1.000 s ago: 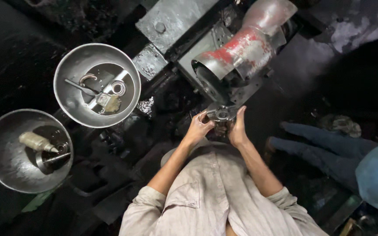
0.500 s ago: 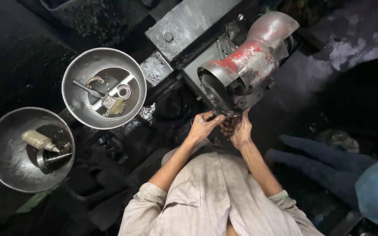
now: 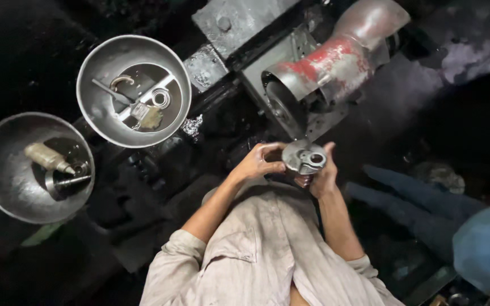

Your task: The person holds a cylindrical metal part against a bench grinder wheel, rotating it to grind the surface. They periodically dip the part into a bowl of liquid and continue grinding. The part is handled one at a time and repeatedly inspected during the process.

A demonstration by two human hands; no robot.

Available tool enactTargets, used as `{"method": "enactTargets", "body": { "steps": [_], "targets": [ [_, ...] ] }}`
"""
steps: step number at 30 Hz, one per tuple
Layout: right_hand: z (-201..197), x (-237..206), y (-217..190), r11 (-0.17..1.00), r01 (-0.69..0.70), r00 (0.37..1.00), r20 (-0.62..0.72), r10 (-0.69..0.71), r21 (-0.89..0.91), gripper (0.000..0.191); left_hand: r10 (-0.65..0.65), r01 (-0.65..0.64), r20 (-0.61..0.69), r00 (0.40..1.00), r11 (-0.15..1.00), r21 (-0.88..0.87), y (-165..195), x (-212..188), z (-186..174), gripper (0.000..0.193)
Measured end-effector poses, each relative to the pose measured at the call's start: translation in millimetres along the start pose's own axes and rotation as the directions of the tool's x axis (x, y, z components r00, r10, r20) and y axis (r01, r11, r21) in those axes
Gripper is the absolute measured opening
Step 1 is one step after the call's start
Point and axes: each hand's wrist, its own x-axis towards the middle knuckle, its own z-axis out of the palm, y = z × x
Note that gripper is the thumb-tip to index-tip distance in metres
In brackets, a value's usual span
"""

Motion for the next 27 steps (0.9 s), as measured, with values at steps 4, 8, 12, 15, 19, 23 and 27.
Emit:
{"method": "enactTargets", "body": {
  "steps": [4,8,12,15,19,23,27],
  "targets": [
    [2.6,11.8,6.0,0.966,-0.009,0.976,-0.210,-0.048,-0.259,0.098,0.068,-0.070,-0.036,0.997,0.996,-0.055,-18.9,9.3,0.0,0.051],
    [11.2,29.4,14.7,0.975,0.000,0.980,-0.195,-0.045,-0.221,0.103,0.077,-0.033,-0.323,0.943,0.990,0.139,-31.6,29.3,3.2,0.035],
    [18.5,42.0,11.9,0.948,-0.023,0.957,-0.282,-0.071,-0.317,0.102,0.093,-0.087,-0.267,0.959,0.996,0.034,-28.1,41.2,4.3,0.032],
    [27.4,45.9,8.0,0.960,0.002,0.957,-0.278,-0.083,-0.279,0.096,0.062,-0.065,-0.250,0.966,0.998,-0.005,-22.7,42.6,4.5,0.036],
    [35.8,45.6,2.2,0.947,0.001,0.954,-0.284,-0.097,-0.321,0.093,0.065,-0.055,-0.236,0.970,0.997,0.049,-16.7,43.3,2.9,0.038],
    [27.8,45.5,3.6,0.969,0.012,0.975,-0.213,-0.066,-0.245,0.094,0.067,-0.045,-0.243,0.968,0.994,0.095,-19.8,46.6,1.5,0.039],
    [11.7,40.7,10.3,0.984,0.035,0.980,-0.186,-0.068,-0.175,0.093,0.047,-0.013,-0.259,0.965,0.991,0.131,-21.3,39.2,1.8,0.036]
  ]
}}
